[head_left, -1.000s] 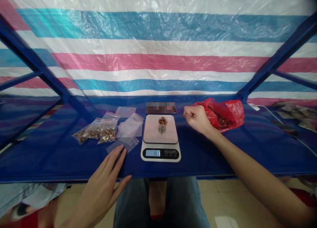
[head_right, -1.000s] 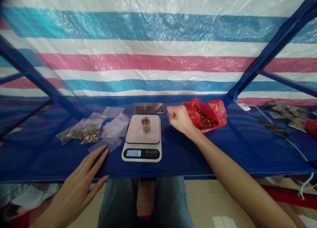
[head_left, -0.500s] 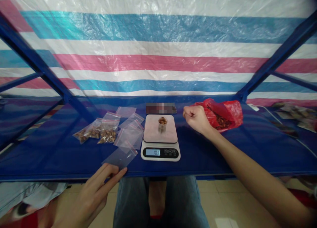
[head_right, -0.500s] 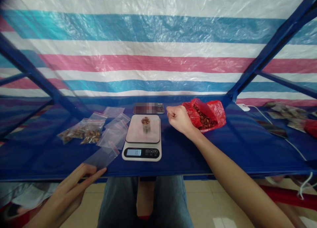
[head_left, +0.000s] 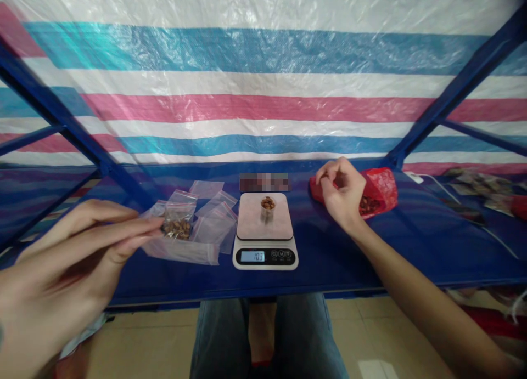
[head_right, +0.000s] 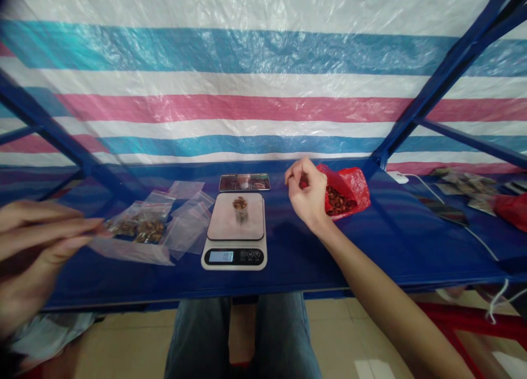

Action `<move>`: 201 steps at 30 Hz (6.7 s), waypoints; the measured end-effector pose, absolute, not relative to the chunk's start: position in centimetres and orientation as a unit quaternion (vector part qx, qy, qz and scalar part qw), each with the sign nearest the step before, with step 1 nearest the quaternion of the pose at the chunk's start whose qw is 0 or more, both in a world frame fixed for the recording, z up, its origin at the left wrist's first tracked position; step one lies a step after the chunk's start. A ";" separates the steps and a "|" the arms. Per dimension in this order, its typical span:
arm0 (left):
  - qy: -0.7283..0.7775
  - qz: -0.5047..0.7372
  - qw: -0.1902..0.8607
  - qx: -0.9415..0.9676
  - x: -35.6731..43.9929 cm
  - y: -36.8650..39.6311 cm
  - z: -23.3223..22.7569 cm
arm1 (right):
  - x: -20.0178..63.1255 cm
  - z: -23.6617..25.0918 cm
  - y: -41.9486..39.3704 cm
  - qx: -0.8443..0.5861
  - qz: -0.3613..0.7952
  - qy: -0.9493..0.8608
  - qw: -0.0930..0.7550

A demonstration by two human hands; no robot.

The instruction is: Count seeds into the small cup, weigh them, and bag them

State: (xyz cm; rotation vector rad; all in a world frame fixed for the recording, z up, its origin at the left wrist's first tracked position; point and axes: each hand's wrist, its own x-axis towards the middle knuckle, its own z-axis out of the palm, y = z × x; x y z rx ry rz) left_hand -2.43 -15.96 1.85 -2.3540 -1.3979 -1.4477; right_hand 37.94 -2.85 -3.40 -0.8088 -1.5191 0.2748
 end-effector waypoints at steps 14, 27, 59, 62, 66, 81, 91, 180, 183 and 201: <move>-0.289 -0.643 -0.191 -0.682 7.8 2.6 1.0 | 29.1 0.5 -0.9 -0.282 0.393 -0.727 0.488; -0.319 -0.634 -0.215 -0.671 8.3 2.5 -1.6 | 30.5 -1.4 0.5 -0.361 0.509 -0.601 0.499; -0.363 -0.524 -0.230 -0.736 12.1 -0.5 -2.3 | 29.2 -1.8 0.0 -0.340 0.176 -0.755 0.533; -0.349 -0.523 -0.235 -0.742 12.0 -0.2 -2.4 | 29.3 -1.8 0.0 -0.344 0.230 -0.753 0.512; -0.342 -0.517 -0.263 -0.739 11.8 0.2 -2.7 | 29.3 -1.8 0.2 -0.359 0.295 -0.724 0.510; -0.360 -0.417 0.003 -0.834 11.4 -0.1 -4.0 | 30.0 -2.0 0.7 -0.340 0.317 -0.706 0.535; -0.349 -0.433 0.029 -0.831 10.8 0.3 -3.3 | 29.6 -1.9 0.4 -0.346 0.172 -0.763 0.518; -0.322 -0.290 0.116 -0.893 10.2 -0.1 -2.4 | 29.8 0.3 -1.2 -0.218 -0.077 -0.967 0.109; -0.305 -0.294 0.112 -0.899 10.3 -0.1 -2.4 | 29.4 0.0 -1.1 -0.205 -0.104 -0.969 0.092; -0.358 -0.292 0.110 -0.880 7.7 0.7 -2.6 | 36.1 1.9 -2.5 -0.361 0.094 -0.843 0.387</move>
